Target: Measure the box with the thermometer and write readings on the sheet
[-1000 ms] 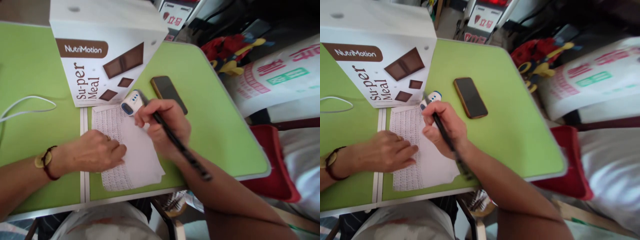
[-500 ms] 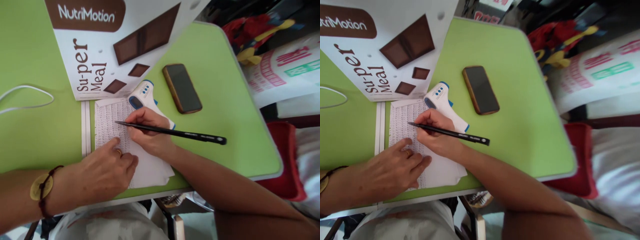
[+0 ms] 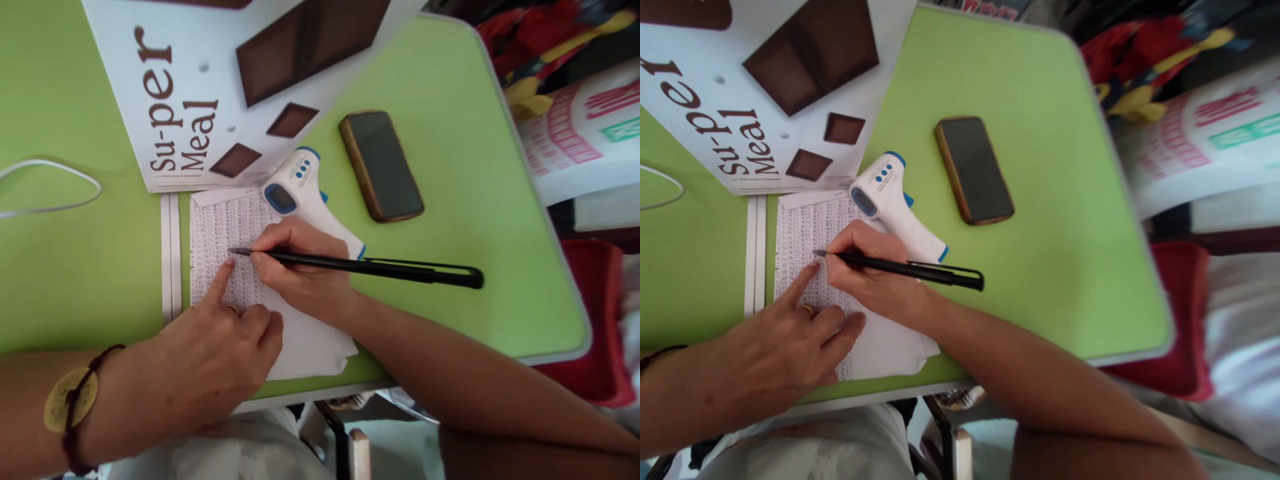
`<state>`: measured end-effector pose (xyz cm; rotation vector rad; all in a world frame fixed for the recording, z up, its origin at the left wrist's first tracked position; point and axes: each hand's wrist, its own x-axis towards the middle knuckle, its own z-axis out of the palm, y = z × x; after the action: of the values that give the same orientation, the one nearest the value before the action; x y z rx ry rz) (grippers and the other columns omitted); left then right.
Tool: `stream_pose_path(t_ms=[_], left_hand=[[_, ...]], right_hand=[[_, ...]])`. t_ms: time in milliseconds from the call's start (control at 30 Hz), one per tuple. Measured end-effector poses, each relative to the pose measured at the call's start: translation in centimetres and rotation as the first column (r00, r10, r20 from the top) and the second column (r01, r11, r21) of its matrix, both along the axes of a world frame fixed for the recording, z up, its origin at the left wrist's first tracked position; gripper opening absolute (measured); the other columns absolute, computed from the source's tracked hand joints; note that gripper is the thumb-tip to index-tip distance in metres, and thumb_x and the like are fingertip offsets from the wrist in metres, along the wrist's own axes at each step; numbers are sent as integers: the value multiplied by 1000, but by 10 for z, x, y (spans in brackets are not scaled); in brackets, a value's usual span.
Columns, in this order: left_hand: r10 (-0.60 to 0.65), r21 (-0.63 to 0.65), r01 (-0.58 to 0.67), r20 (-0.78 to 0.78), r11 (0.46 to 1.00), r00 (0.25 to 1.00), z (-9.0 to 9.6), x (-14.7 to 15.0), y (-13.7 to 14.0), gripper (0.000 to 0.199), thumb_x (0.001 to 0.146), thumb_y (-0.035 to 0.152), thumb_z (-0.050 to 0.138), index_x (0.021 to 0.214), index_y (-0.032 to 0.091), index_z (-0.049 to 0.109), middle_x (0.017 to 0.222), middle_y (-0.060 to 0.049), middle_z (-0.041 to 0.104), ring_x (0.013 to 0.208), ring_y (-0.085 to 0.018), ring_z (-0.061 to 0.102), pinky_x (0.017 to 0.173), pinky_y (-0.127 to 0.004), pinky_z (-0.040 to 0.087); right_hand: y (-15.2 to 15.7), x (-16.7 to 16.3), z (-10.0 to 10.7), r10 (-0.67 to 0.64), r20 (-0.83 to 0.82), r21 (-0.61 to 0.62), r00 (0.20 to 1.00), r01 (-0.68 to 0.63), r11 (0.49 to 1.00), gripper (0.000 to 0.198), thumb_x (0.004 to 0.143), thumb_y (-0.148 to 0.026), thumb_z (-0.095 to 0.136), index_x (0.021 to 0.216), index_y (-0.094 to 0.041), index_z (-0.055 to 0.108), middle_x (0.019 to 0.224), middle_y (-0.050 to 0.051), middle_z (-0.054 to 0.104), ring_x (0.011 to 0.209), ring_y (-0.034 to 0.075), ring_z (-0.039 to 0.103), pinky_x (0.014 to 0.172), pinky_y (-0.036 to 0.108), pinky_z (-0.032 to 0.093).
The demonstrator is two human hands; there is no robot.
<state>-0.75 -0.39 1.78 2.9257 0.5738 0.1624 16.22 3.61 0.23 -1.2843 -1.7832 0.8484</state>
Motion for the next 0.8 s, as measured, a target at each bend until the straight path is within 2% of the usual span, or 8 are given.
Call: stream_pose_path(t_ms=[100, 267, 567, 800], left_hand=[[13, 9, -13, 19, 1000, 1000, 0, 0, -1, 32, 85, 26, 58, 113, 10, 60, 81, -4, 60, 62, -19, 57, 109, -64, 33], [16, -16, -16, 9, 1000, 1000, 3, -1, -1, 30, 85, 30, 61, 109, 13, 60, 81, -3, 59, 63, -19, 55, 113, -63, 28], [-30, -17, 29, -38, 999, 999, 8, -1, 3, 35, 85, 32, 62, 113, 11, 62, 84, -4, 59, 65, -20, 56, 110, -64, 33], [-5, 13, 5, 2, 1000, 1000, 5, 1, 3, 29, 87, 25, 60, 112, 11, 63, 81, -5, 61, 68, -21, 60, 107, -63, 37]], right_hand=[[0, 0, 1, 4, 29, 1, 1000, -4, 1000, 10, 78, -20, 55, 68, -23, 55, 60, -4, 59, 55, 11, 53, 50, 25, 46], [-1, 1, 1, 17, 58, 13, 998, -18, 1000, 11, 79, -18, 55, 69, -23, 56, 62, -4, 60, 56, 11, 54, 52, 25, 48], [0, 0, 1, 21, 90, 45, 996, -25, 999, 12, 78, -17, 53, 67, -22, 53, 58, -5, 56, 54, 9, 52, 51, 23, 45], [0, -2, 5, -7, 119, 14, 993, 6, 1000, 11, 74, -19, 51, 64, -23, 49, 58, -4, 56, 54, 10, 51, 51, 24, 44]])
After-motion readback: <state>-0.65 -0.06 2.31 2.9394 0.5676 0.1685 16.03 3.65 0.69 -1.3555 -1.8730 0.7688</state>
